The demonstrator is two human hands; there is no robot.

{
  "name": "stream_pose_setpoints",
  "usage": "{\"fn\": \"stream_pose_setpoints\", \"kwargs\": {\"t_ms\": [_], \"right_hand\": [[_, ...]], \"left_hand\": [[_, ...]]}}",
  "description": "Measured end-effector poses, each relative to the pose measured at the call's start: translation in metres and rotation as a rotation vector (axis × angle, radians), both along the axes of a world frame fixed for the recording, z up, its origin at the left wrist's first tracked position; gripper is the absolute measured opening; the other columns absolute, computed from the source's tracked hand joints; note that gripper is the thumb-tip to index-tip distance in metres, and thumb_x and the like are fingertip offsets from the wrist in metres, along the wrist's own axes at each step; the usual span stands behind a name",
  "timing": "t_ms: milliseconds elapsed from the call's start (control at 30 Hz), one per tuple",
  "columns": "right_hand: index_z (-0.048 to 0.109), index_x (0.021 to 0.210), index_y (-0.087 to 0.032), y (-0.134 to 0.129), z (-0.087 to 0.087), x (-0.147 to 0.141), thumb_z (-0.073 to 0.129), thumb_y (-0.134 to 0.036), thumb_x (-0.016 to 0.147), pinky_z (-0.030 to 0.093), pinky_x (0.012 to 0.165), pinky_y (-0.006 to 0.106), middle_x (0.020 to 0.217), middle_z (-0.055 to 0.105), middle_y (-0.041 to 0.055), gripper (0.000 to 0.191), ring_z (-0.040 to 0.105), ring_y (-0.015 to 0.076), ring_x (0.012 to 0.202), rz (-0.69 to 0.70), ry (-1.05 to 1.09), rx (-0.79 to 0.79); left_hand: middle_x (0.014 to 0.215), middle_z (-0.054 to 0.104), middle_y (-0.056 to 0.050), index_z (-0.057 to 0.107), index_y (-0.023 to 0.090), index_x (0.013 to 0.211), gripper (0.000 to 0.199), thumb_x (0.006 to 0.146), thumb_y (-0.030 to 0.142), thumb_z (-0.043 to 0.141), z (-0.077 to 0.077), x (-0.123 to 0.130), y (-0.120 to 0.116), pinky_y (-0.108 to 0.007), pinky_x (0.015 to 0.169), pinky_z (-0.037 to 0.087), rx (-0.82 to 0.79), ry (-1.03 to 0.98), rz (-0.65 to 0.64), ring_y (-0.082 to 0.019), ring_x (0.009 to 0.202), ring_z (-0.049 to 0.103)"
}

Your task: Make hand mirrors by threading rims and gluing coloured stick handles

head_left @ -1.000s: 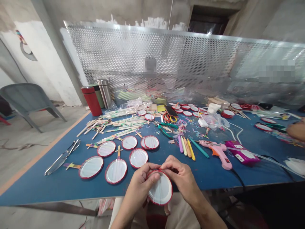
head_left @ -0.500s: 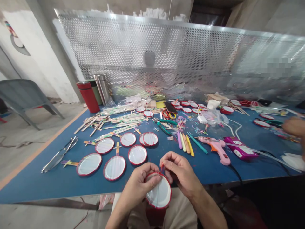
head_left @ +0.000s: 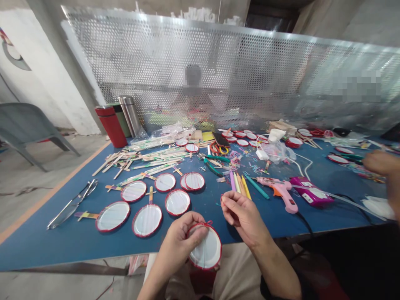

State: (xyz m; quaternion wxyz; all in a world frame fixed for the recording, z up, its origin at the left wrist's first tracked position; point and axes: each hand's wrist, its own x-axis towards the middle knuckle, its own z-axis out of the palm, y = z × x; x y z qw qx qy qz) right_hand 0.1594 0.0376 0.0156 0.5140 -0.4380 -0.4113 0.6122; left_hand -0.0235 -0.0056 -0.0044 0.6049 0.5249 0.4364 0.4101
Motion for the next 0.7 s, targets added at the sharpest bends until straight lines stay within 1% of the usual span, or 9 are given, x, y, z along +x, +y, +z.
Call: {"fn": "stream_pose_setpoints", "kwargs": {"t_ms": [133, 200, 267, 333, 433, 500, 533, 600, 700], "right_hand": [[0.066, 0.081, -0.019, 0.015, 0.001, 0.006, 0.060, -0.028, 0.080, 0.040, 0.050, 0.023, 0.067, 0.064, 0.0009, 0.011, 0.053, 0.0106, 0.047, -0.180, -0.693, 0.262], [0.070, 0.095, -0.021, 0.023, 0.004, 0.014, 0.054, -0.019, 0.080, 0.043, 0.058, 0.026, 0.078, 0.069, 0.0038, 0.022, 0.056, 0.0126, 0.052, -0.298, -0.989, 0.360], [0.070, 0.100, -0.021, 0.024, 0.008, 0.021, 0.051, -0.020, 0.082, 0.042, 0.058, 0.027, 0.078, 0.069, 0.0045, 0.026, 0.054, 0.0127, 0.050, -0.388, -1.087, 0.384], [0.069, 0.090, -0.019, 0.017, 0.009, 0.023, 0.051, -0.029, 0.086, 0.040, 0.052, 0.026, 0.065, 0.064, 0.0017, 0.021, 0.049, 0.0114, 0.045, -0.357, -0.972, 0.344], [0.066, 0.081, -0.017, -0.004, 0.007, 0.017, 0.055, -0.045, 0.086, 0.035, 0.044, 0.022, 0.060, 0.055, -0.0022, 0.031, 0.046, 0.0083, 0.042, -0.021, -0.599, 0.214], [0.067, 0.087, -0.016, -0.017, 0.004, 0.008, 0.059, -0.049, 0.084, 0.036, 0.045, 0.020, 0.065, 0.056, -0.0024, 0.033, 0.046, 0.0068, 0.045, 0.184, -0.386, 0.117], [0.067, 0.091, -0.016, -0.021, 0.003, 0.004, 0.062, -0.048, 0.082, 0.036, 0.046, 0.019, 0.067, 0.057, -0.0020, 0.034, 0.046, 0.0063, 0.046, 0.238, -0.313, 0.078], [0.067, 0.093, -0.015, -0.026, 0.001, -0.004, 0.067, -0.046, 0.079, 0.037, 0.047, 0.018, 0.067, 0.056, -0.0023, 0.035, 0.045, 0.0055, 0.048, 0.289, -0.216, 0.018], [0.064, 0.079, -0.013, -0.028, 0.001, -0.013, 0.071, -0.045, 0.077, 0.031, 0.044, 0.016, 0.058, 0.050, -0.0046, 0.033, 0.038, 0.0040, 0.046, 0.293, -0.134, -0.015]], "left_hand": [[0.066, 0.049, 0.004, 0.057, 0.016, 0.083, 0.022, 0.081, 0.037, 0.064, 0.001, 0.002, -0.001, -0.016, 0.052, 0.032, 0.003, 0.006, 0.029, -0.008, 0.058, 0.040], [0.066, 0.050, 0.004, 0.056, 0.016, 0.083, 0.025, 0.079, 0.039, 0.065, 0.001, 0.003, -0.001, -0.016, 0.052, 0.032, -0.009, -0.028, 0.048, -0.008, 0.057, 0.040], [0.066, 0.051, 0.004, 0.055, 0.016, 0.083, 0.029, 0.078, 0.042, 0.066, 0.001, 0.004, -0.001, -0.016, 0.051, 0.032, -0.013, -0.060, 0.073, -0.008, 0.057, 0.040], [0.066, 0.050, 0.004, 0.055, 0.016, 0.083, 0.031, 0.078, 0.045, 0.066, 0.002, 0.005, -0.001, -0.016, 0.050, 0.032, -0.012, -0.076, 0.091, -0.007, 0.056, 0.040], [0.065, 0.049, 0.004, 0.055, 0.016, 0.082, 0.032, 0.076, 0.045, 0.066, 0.005, 0.006, 0.000, -0.016, 0.049, 0.032, -0.007, -0.077, 0.101, -0.007, 0.055, 0.039], [0.064, 0.048, 0.005, 0.055, 0.016, 0.082, 0.031, 0.075, 0.044, 0.067, 0.007, 0.006, 0.000, -0.016, 0.049, 0.032, 0.001, -0.069, 0.106, -0.007, 0.055, 0.038], [0.063, 0.048, 0.005, 0.055, 0.016, 0.082, 0.031, 0.075, 0.043, 0.067, 0.007, 0.006, 0.000, -0.016, 0.049, 0.032, 0.001, -0.065, 0.107, -0.007, 0.055, 0.039], [0.064, 0.049, 0.005, 0.055, 0.016, 0.082, 0.029, 0.075, 0.042, 0.066, 0.009, 0.006, 0.000, -0.017, 0.049, 0.033, -0.001, -0.061, 0.095, -0.008, 0.055, 0.040], [0.065, 0.050, 0.004, 0.055, 0.016, 0.081, 0.025, 0.077, 0.039, 0.065, 0.010, 0.005, 0.000, -0.017, 0.049, 0.033, 0.011, -0.023, 0.063, -0.008, 0.055, 0.040]]}}
